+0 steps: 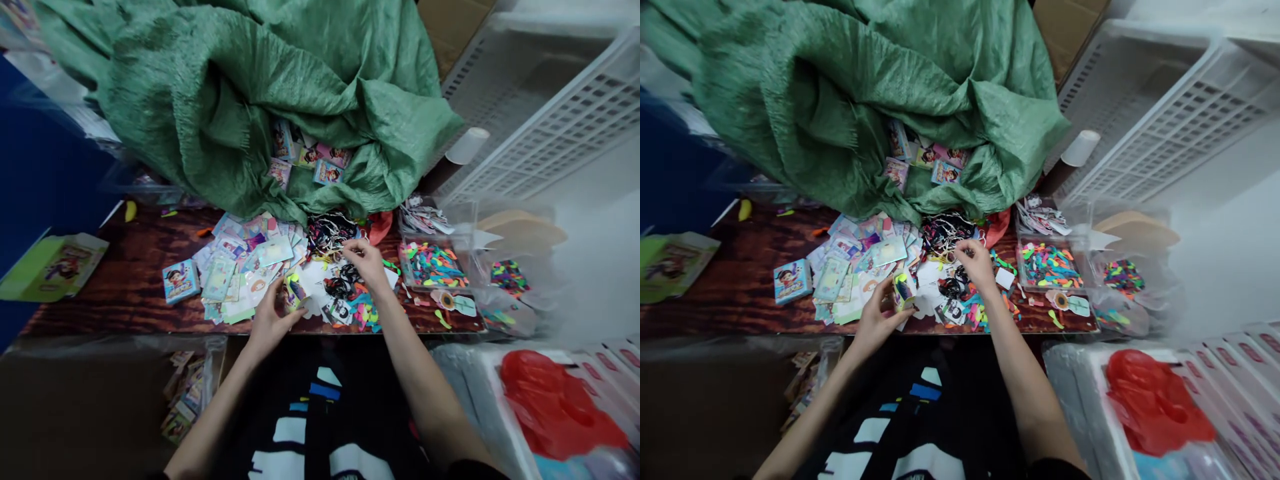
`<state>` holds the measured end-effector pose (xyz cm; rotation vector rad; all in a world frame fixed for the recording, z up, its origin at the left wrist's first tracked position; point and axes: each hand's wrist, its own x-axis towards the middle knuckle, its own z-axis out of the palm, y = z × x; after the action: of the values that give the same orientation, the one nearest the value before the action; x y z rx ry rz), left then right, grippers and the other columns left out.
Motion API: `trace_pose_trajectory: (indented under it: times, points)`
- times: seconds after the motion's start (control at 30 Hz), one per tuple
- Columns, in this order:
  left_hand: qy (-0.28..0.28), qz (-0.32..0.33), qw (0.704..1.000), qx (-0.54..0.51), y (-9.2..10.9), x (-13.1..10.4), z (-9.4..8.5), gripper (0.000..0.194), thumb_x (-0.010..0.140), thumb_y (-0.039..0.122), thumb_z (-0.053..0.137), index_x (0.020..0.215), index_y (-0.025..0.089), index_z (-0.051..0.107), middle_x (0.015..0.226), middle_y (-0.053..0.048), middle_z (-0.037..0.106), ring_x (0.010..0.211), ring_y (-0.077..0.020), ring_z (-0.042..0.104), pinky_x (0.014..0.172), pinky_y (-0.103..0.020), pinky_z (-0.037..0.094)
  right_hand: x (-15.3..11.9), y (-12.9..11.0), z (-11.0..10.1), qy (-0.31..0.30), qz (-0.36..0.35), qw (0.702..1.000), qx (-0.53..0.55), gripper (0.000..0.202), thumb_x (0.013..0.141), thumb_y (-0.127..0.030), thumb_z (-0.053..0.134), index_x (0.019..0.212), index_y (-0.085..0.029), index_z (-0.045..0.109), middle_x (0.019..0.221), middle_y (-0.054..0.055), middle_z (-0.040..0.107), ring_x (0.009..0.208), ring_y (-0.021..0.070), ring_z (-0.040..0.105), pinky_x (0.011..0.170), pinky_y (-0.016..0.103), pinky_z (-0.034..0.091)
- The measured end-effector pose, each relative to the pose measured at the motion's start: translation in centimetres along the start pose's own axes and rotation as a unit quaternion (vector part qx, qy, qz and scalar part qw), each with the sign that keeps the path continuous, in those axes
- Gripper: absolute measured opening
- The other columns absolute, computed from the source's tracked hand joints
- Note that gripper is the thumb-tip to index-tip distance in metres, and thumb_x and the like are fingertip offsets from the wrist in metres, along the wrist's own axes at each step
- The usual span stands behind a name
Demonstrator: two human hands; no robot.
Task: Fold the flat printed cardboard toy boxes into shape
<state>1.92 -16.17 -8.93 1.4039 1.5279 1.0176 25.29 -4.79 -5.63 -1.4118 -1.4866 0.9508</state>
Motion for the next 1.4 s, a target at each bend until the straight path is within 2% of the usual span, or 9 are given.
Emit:
trace_pose_trajectory:
  times: [0.2, 0.37, 0.53, 0.6, 0.67, 0.77, 0.97, 1.23, 1.4]
  points:
    - [-0.042, -0.008, 0.999, -0.025, 1.1, 0.5, 1.0, 0.076, 0.071, 0.034, 0.079, 0.139, 0.021, 0.046, 0.137, -0.014, 0.059, 0.127, -0.0312, 0.058, 0.098, -0.044, 0.053, -0.4, -2.7, -3.8, 0.007, 0.089, 0.949, 0.302, 0.019, 0.071, -0.035, 0.071, 0.074, -0.024, 0.056, 0.108, 0.004, 0.074, 0.098, 0.0202, 0.067, 0.090, 0.039, 0.053]
    - [-0.043, -0.031, 0.998, -0.032, 1.0, 0.2, 0.7, 0.080, 0.070, 0.035, 0.080, 0.141, 0.020, 0.045, 0.138, -0.016, 0.058, 0.128, -0.0322, 0.056, 0.099, -0.045, 0.051, -0.5, -1.7, -5.0, 0.010, 0.130, 0.885, 0.446, 0.016, 0.071, -0.028, 0.073, 0.075, -0.024, 0.058, 0.099, 0.002, 0.076, 0.100, 0.0211, 0.069, 0.090, 0.043, 0.056]
    - [-0.039, -0.039, 0.997, -0.050, 0.5, -0.4, 0.3, 0.079, 0.070, 0.039, 0.081, 0.139, 0.021, 0.047, 0.137, -0.013, 0.058, 0.130, -0.0321, 0.054, 0.104, -0.045, 0.048, -0.7, 1.2, -5.4, 0.012, 0.169, 0.850, 0.500, 0.013, 0.077, -0.032, 0.070, 0.084, -0.023, 0.064, 0.079, -0.001, 0.072, 0.066, 0.0112, 0.063, 0.055, 0.022, 0.053]
    - [-0.043, -0.046, 0.997, -0.055, 0.5, -0.5, 0.4, 0.080, 0.069, 0.041, 0.081, 0.139, 0.020, 0.047, 0.137, -0.014, 0.058, 0.130, -0.0325, 0.054, 0.105, -0.045, 0.047, -0.7, 2.0, -4.9, -0.016, 0.166, 0.873, 0.458, 0.018, 0.077, -0.036, 0.071, 0.089, -0.024, 0.066, 0.072, -0.003, 0.068, 0.048, 0.0076, 0.048, 0.039, 0.017, 0.036]
    - [-0.045, -0.048, 0.996, -0.057, 0.5, -0.5, 0.5, 0.081, 0.069, 0.041, 0.081, 0.139, 0.020, 0.047, 0.137, -0.014, 0.057, 0.130, -0.0329, 0.054, 0.104, -0.046, 0.047, -0.7, 2.3, -3.8, -0.027, 0.150, 0.933, 0.328, 0.019, 0.076, -0.037, 0.070, 0.088, -0.023, 0.066, 0.067, -0.004, 0.063, 0.042, 0.0068, 0.035, 0.037, 0.018, 0.025]
    - [-0.048, -0.047, 0.996, -0.061, 0.7, -0.5, 0.8, 0.081, 0.069, 0.040, 0.081, 0.139, 0.020, 0.045, 0.137, -0.015, 0.056, 0.130, -0.0330, 0.053, 0.102, -0.046, 0.049, -0.4, 2.4, -1.7, -0.016, 0.101, 0.994, 0.036, 0.010, 0.074, -0.029, 0.068, 0.078, -0.021, 0.066, 0.070, -0.001, 0.062, 0.055, 0.0115, 0.047, 0.051, 0.023, 0.036]
    - [-0.053, -0.006, 0.994, -0.095, 1.2, -0.4, 0.8, 0.071, 0.075, 0.033, 0.078, 0.137, 0.024, 0.044, 0.137, -0.011, 0.054, 0.123, -0.0275, 0.057, 0.095, -0.039, 0.053, -0.4, 2.2, 0.3, -0.049, 0.016, 0.949, -0.312, 0.006, 0.079, -0.017, 0.061, 0.074, -0.021, 0.063, 0.090, 0.004, 0.062, 0.083, 0.0204, 0.058, 0.070, 0.029, 0.039]
    - [-0.065, 0.008, 0.994, -0.087, 1.5, -0.3, 0.7, 0.068, 0.074, 0.031, 0.078, 0.133, 0.025, 0.045, 0.136, -0.010, 0.055, 0.119, -0.0254, 0.059, 0.098, -0.040, 0.052, -0.6, 2.1, 0.4, -0.064, -0.002, 0.940, -0.336, 0.006, 0.077, -0.019, 0.065, 0.079, -0.021, 0.059, 0.087, 0.004, 0.062, 0.080, 0.0210, 0.056, 0.066, 0.029, 0.036]
    - [-0.058, 0.039, 0.997, -0.040, 1.2, -0.5, 0.5, 0.068, 0.074, 0.028, 0.078, 0.134, 0.024, 0.046, 0.137, -0.011, 0.056, 0.127, -0.0278, 0.054, 0.108, -0.046, 0.044, 0.0, 1.3, -1.0, -0.014, 0.004, 0.981, -0.195, 0.012, 0.070, -0.021, 0.062, 0.064, -0.022, 0.051, 0.071, 0.000, 0.056, 0.069, 0.0175, 0.051, 0.066, 0.029, 0.037]
